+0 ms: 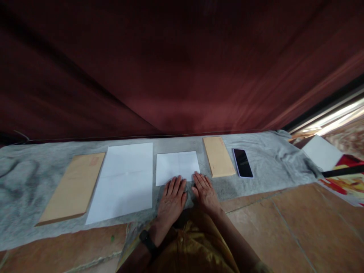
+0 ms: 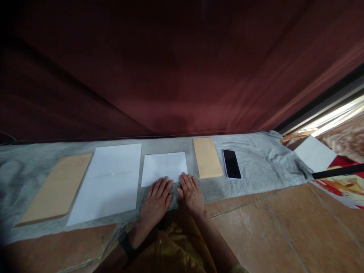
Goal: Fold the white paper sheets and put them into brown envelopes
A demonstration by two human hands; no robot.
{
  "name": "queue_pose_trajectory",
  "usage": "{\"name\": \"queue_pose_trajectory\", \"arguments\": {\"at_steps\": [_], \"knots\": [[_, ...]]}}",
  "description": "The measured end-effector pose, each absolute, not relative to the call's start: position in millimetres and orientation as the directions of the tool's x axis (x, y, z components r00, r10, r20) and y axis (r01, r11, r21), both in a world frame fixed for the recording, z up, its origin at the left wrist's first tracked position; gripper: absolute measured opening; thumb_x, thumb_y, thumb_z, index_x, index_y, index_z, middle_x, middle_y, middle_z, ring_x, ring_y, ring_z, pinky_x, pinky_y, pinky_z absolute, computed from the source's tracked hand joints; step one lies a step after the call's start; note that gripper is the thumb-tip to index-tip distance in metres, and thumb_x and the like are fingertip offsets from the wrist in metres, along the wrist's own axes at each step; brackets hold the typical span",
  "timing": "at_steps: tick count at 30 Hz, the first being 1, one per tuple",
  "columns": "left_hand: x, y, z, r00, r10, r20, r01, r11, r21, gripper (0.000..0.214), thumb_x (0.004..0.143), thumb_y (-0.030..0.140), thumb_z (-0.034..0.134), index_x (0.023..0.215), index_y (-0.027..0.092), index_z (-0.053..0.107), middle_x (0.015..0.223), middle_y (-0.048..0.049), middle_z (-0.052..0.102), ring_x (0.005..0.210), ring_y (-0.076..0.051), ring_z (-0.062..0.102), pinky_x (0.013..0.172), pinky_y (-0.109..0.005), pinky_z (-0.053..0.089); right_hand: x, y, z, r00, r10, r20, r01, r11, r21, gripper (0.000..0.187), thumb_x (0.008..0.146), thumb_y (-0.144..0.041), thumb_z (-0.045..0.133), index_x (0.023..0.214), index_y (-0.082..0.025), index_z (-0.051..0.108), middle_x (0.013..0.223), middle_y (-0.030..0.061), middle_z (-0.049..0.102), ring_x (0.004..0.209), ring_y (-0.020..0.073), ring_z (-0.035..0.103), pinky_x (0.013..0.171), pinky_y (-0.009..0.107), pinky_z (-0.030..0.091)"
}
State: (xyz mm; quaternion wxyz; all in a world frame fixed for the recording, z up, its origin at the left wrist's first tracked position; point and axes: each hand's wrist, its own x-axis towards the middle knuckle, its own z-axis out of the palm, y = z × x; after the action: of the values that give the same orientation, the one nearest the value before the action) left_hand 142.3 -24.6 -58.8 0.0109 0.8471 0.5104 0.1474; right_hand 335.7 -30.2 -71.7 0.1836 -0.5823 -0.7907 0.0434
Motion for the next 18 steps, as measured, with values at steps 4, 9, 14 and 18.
{"name": "queue_pose_trajectory", "arguments": {"at_steps": [4, 9, 14, 18], "knots": [[142, -24, -60, 0.434, 0.871, 0.229, 0.864, -0.475, 0.169, 0.047, 0.099, 0.032, 0.047, 0.144, 0.022, 0.054, 0.156, -0.0069, 0.046, 0.146, -0.029, 0.040, 0.119, -0.050, 0.035, 343, -38, -74, -0.238, 0.939, 0.247, 0.911, 0.304, -0.278, 0.054, 0.106, -0.033, 0.038, 0.157, -0.015, 0.032, 0.155, 0.0136, 0.047, 0.146, 0.0238, 0.040, 0.122, 0.048, 0.032], [143, -24, -61, 0.427, 0.875, 0.228, 0.866, -0.468, 0.174, 0.049, 0.099, 0.032, 0.047, 0.146, 0.023, 0.051, 0.157, -0.0070, 0.046, 0.146, -0.029, 0.040, 0.119, -0.051, 0.035, 351, -44, -77, -0.232, 0.935, 0.270, 0.907, 0.308, -0.288, 0.056, 0.106, -0.034, 0.038, 0.158, -0.016, 0.030, 0.155, 0.0138, 0.046, 0.146, 0.0243, 0.040, 0.121, 0.049, 0.034], [142, -24, -61, 0.431, 0.877, 0.215, 0.866, -0.468, 0.174, 0.048, 0.098, 0.032, 0.048, 0.146, 0.024, 0.052, 0.157, -0.0063, 0.045, 0.146, -0.029, 0.040, 0.119, -0.050, 0.035, 347, -44, -75, -0.194, 0.939, 0.283, 0.908, 0.281, -0.311, 0.055, 0.106, -0.034, 0.038, 0.158, -0.015, 0.031, 0.155, 0.0153, 0.046, 0.147, 0.0269, 0.038, 0.119, 0.052, 0.037], [142, -25, -61, 0.441, 0.873, 0.209, 0.865, -0.476, 0.162, 0.048, 0.097, 0.030, 0.048, 0.144, 0.021, 0.054, 0.156, -0.0072, 0.047, 0.146, -0.030, 0.039, 0.119, -0.051, 0.035, 324, -32, -67, -0.210, 0.944, 0.256, 0.891, 0.292, -0.346, 0.051, 0.106, -0.032, 0.035, 0.155, -0.016, 0.038, 0.155, 0.0128, 0.046, 0.147, 0.0260, 0.037, 0.119, 0.050, 0.036]]}}
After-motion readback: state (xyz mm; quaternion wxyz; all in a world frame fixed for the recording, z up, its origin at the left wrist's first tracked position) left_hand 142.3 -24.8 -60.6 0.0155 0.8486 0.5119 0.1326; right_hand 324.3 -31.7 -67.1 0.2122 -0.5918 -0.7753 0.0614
